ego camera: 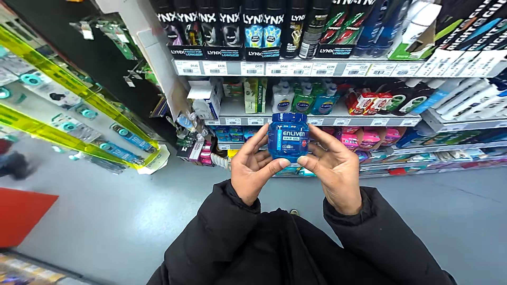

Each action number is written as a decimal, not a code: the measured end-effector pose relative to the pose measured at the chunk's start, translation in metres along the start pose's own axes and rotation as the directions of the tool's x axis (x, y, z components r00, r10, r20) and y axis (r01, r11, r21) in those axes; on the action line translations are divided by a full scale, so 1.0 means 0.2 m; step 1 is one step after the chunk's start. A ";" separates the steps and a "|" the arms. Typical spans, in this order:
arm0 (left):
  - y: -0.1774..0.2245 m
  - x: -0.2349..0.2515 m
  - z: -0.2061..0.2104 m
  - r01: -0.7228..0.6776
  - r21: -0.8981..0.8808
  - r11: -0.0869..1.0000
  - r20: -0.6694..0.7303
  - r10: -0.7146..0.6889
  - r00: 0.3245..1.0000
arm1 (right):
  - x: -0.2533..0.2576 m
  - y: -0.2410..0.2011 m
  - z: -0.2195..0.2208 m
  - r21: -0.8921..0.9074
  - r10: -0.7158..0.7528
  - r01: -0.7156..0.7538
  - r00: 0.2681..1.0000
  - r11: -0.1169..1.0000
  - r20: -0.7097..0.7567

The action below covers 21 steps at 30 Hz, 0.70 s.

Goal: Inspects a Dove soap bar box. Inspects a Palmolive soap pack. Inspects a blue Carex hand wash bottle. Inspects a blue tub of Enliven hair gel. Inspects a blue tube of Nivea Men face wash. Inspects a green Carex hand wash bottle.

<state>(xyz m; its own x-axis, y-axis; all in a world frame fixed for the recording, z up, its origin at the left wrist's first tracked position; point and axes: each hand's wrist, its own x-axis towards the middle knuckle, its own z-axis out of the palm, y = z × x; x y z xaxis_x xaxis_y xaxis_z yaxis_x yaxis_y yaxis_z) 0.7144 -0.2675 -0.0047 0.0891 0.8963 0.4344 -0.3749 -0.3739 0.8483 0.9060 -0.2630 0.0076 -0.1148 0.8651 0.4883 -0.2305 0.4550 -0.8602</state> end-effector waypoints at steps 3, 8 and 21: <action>-0.04 0.06 0.06 -0.011 -0.015 1.000 0.005 0.011 1.000 | 0.04 0.00 -0.08 0.009 -0.012 0.012 1.000 1.000 0.004; -0.10 0.16 0.20 -0.025 0.003 1.000 0.000 0.025 1.000 | 0.12 -0.01 -0.24 0.011 -0.012 0.012 1.000 1.000 0.003; -0.33 0.53 0.59 -0.101 0.073 0.992 0.100 0.094 0.991 | 0.40 -0.12 -0.76 -0.193 -0.072 0.072 0.997 0.979 0.009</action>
<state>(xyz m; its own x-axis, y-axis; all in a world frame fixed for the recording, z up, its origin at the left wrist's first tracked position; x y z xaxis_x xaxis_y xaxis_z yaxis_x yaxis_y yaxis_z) 0.8564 -0.1757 0.0214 0.1457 0.8287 0.5404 -0.3141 -0.4792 0.8196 1.0489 -0.1726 0.0456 -0.1063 0.8284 0.5500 -0.0474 0.5482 -0.8350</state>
